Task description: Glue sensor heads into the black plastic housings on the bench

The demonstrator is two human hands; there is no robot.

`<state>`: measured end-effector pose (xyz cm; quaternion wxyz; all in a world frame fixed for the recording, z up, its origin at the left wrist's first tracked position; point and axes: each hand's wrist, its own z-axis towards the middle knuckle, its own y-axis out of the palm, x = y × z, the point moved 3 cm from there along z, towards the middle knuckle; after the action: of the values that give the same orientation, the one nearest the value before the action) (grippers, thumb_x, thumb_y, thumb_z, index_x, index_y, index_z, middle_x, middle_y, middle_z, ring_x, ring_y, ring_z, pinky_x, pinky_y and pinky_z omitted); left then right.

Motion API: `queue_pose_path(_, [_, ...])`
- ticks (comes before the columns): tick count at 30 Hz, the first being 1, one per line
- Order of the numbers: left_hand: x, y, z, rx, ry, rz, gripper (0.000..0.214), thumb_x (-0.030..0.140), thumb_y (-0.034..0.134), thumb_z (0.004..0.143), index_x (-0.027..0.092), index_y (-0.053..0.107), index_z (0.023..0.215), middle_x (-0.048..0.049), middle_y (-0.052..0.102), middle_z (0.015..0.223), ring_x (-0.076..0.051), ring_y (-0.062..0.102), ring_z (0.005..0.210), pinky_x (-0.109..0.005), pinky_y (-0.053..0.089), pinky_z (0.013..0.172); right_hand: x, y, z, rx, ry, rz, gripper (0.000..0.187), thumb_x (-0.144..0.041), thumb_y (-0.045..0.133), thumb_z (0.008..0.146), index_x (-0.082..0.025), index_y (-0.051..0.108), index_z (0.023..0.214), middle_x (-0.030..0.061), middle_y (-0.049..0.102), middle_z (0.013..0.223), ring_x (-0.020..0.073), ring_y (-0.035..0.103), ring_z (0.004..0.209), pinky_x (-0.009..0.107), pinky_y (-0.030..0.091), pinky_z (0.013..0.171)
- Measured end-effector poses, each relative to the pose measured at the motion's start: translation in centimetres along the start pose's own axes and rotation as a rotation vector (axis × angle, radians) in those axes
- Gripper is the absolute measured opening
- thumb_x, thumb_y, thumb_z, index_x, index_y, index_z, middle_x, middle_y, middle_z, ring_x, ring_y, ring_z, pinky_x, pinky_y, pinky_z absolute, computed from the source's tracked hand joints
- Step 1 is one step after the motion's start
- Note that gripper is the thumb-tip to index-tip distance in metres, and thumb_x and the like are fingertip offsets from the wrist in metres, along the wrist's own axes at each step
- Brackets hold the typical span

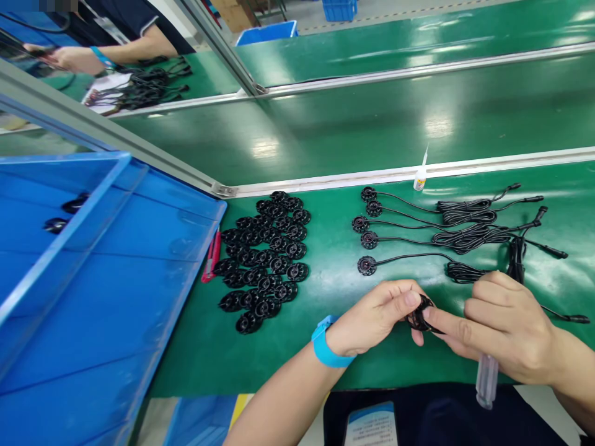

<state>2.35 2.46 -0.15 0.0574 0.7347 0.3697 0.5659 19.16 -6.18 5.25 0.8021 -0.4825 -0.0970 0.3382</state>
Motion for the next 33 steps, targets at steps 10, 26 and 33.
queue_pose_path(10, [-0.1,0.1,0.3,0.121,0.079,-0.007,0.055,0.067,0.071,0.083,0.013,0.067,0.091,-0.004,0.067,0.078,-0.013,0.062,0.064,-0.026,0.048,0.064,-0.1,1.0,0.0,-0.024,0.136,0.012,0.031,-0.015,0.064,0.092,-0.015,0.064,0.124,-0.004,0.054,0.064,0.0144,0.044,0.061,0.035,0.029,0.06])
queue_pose_path(26, [0.7,0.0,-0.6,0.127,0.115,-0.133,0.056,0.062,0.078,0.078,0.013,0.076,0.105,-0.0068,0.072,0.085,-0.015,0.069,0.069,-0.027,0.051,0.069,0.2,-0.2,0.3,0.082,0.326,0.288,0.007,-0.016,0.062,0.094,-0.018,0.061,0.101,-0.003,0.057,0.072,0.0132,0.044,0.066,0.032,0.032,0.068])
queue_pose_path(33, [0.9,0.1,-0.6,0.115,0.19,-0.177,0.042,0.051,0.079,0.084,0.019,0.073,0.111,-0.003,0.072,0.088,-0.015,0.072,0.074,-0.026,0.054,0.073,0.3,0.0,0.7,0.134,0.375,0.231,0.002,-0.018,0.064,0.095,-0.017,0.065,0.097,-0.0034,0.055,0.066,0.0128,0.042,0.065,0.032,0.03,0.066])
